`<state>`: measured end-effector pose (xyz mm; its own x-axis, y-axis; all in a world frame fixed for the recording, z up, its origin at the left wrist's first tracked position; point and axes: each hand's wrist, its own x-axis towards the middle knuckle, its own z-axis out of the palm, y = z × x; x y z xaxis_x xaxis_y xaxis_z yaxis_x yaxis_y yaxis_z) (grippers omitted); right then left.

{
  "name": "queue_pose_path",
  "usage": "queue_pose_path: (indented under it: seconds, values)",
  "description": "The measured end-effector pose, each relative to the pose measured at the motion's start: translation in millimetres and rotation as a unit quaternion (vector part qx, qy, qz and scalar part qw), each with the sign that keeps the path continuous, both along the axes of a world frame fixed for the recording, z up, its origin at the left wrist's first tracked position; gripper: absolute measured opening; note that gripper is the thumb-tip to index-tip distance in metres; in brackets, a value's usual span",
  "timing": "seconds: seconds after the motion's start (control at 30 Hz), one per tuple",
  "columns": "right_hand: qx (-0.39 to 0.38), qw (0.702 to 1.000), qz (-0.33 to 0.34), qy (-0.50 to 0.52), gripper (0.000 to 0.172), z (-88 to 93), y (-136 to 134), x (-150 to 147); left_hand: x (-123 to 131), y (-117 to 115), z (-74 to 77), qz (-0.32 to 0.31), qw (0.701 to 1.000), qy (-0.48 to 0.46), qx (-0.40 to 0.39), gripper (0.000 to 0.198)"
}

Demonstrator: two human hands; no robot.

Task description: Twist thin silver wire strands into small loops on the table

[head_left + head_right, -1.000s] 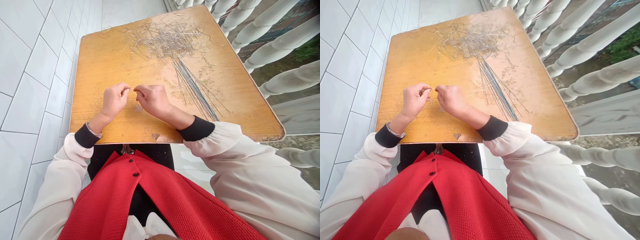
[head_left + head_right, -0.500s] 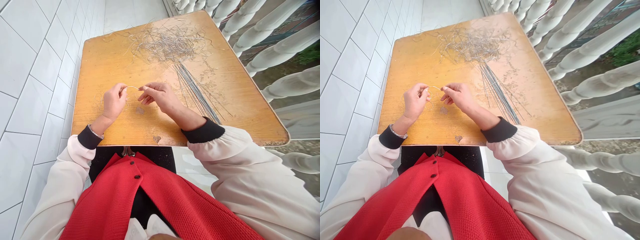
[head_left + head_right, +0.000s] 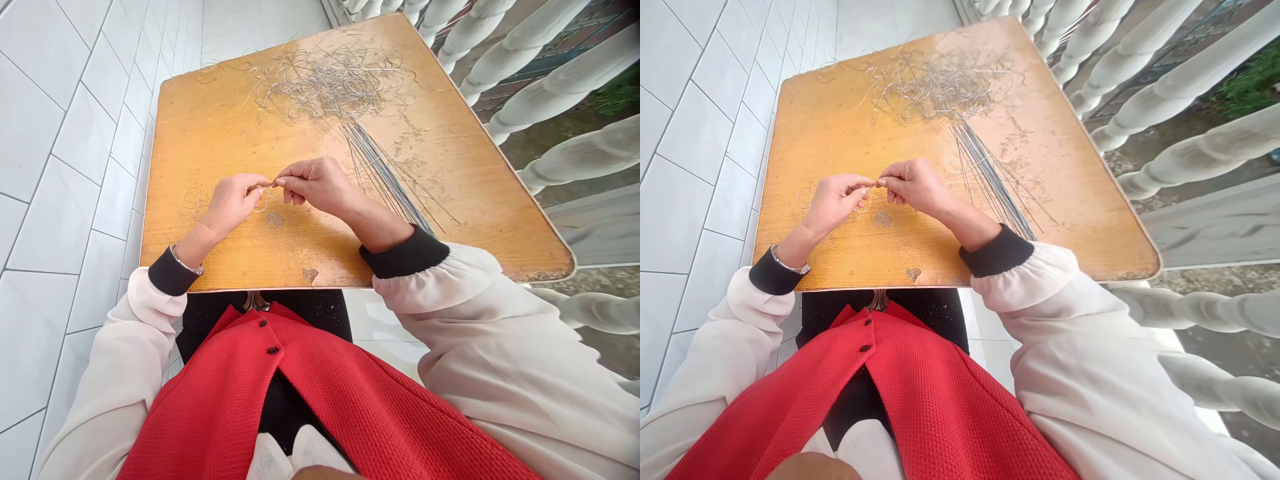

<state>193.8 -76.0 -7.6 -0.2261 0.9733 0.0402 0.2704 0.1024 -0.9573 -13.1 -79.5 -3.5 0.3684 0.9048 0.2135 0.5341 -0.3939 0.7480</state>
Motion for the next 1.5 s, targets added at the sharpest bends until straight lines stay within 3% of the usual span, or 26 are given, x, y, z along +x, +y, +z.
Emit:
queue_pose_path:
  seconds: [0.23, 0.33, 0.43, 0.53, 0.6, 0.77, 0.97, 1.07, 1.17, 1.5]
  values:
    - [0.003, 1.000, -0.008, 0.026, 0.028, 2.8, 4, 5, 1, -6, -2.9, -0.048, 0.999, -0.011, 0.001, 0.019]
    - [0.008, 1.000, -0.001, 0.013, 0.029, 3.1, 4, 6, 2, -7, -3.0, -0.040, 0.999, -0.027, -0.017, 0.017]
    - [0.025, 1.000, -0.007, 0.005, 0.029, 3.2, 3, 5, 3, -9, 1.5, -0.010, 0.995, -0.064, -0.074, 0.013]
    - [0.041, 0.999, -0.020, -0.001, 0.028, 3.3, 2, 5, 2, -12, 10.2, 0.008, 0.980, -0.110, -0.169, 0.024]
    - [0.042, 0.999, -0.031, -0.002, 0.026, 3.9, 2, 6, 0, -14, 15.2, 0.005, 0.967, -0.130, -0.219, 0.029]
    - [0.013, 0.999, -0.037, 0.026, 0.023, 6.4, 1, 6, -3, -16, 15.5, -0.021, 0.951, -0.153, -0.267, 0.019]
    - [-0.029, 0.995, -0.036, 0.086, 0.024, 9.0, 0, 3, -2, -15, 11.9, -0.032, 0.954, -0.158, -0.253, 0.034]
    - [-0.035, 0.994, -0.037, 0.093, 0.028, 8.9, -2, 1, 1, -14, 10.4, -0.021, 0.958, -0.160, -0.237, 0.024]
    - [-0.029, 0.993, -0.047, 0.102, 0.032, 6.9, -6, -5, 7, -13, 5.0, 0.018, 0.967, -0.161, -0.199, 0.010]
    - [-0.041, 0.990, -0.014, 0.135, 0.033, -3.8, -20, -24, 22, -11, -11.6, 0.164, 0.979, -0.119, 0.017, 0.015]
